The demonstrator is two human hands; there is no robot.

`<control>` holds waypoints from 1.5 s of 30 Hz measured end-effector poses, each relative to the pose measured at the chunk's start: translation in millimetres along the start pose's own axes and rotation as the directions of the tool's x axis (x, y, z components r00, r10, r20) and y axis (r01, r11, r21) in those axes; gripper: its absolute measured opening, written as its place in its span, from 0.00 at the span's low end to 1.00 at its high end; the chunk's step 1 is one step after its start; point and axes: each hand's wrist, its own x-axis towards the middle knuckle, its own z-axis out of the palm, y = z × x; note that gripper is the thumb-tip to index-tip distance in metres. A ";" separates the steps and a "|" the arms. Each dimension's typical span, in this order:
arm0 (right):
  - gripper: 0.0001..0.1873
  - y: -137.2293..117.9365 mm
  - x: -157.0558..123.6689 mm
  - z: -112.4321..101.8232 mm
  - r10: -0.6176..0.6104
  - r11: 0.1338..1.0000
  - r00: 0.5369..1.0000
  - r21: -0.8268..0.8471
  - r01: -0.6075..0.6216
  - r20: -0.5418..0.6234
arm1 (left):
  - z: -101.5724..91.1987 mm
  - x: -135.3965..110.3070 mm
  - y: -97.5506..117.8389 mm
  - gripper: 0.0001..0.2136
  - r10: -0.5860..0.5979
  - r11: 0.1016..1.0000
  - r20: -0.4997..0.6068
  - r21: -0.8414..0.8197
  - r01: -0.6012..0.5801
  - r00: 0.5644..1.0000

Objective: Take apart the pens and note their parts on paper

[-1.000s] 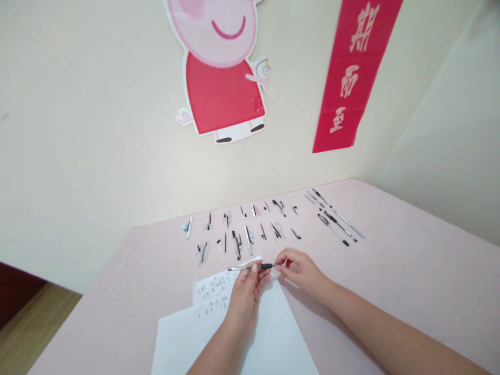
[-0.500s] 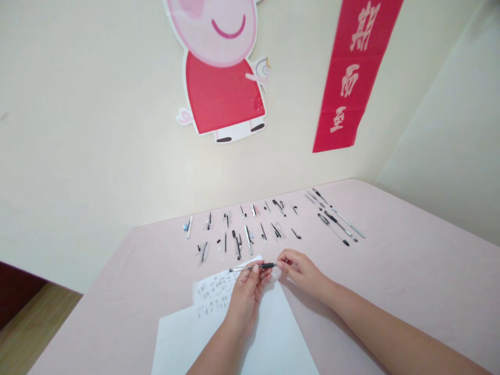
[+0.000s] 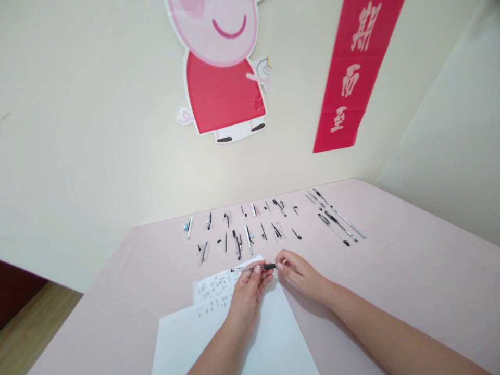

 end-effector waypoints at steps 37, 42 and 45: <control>0.23 -0.5 1.0 -0.9 0.037 0.999 0.999 0.032 -0.038 0.026 | -0.2 -0.3 -0.5 0.11 0.020 0.999 0.030 0.046 -0.021 0.999; 0.23 2.8 0.9 0.9 0.041 0.999 0.999 0.019 -0.042 0.030 | -1.7 0.9 -2.4 0.11 0.019 0.998 0.035 0.056 -0.021 0.999; 0.23 4.2 0.6 2.0 0.046 0.999 0.999 0.027 -0.047 0.028 | -0.7 -0.7 -1.3 0.12 0.024 0.995 0.036 0.094 -0.028 0.999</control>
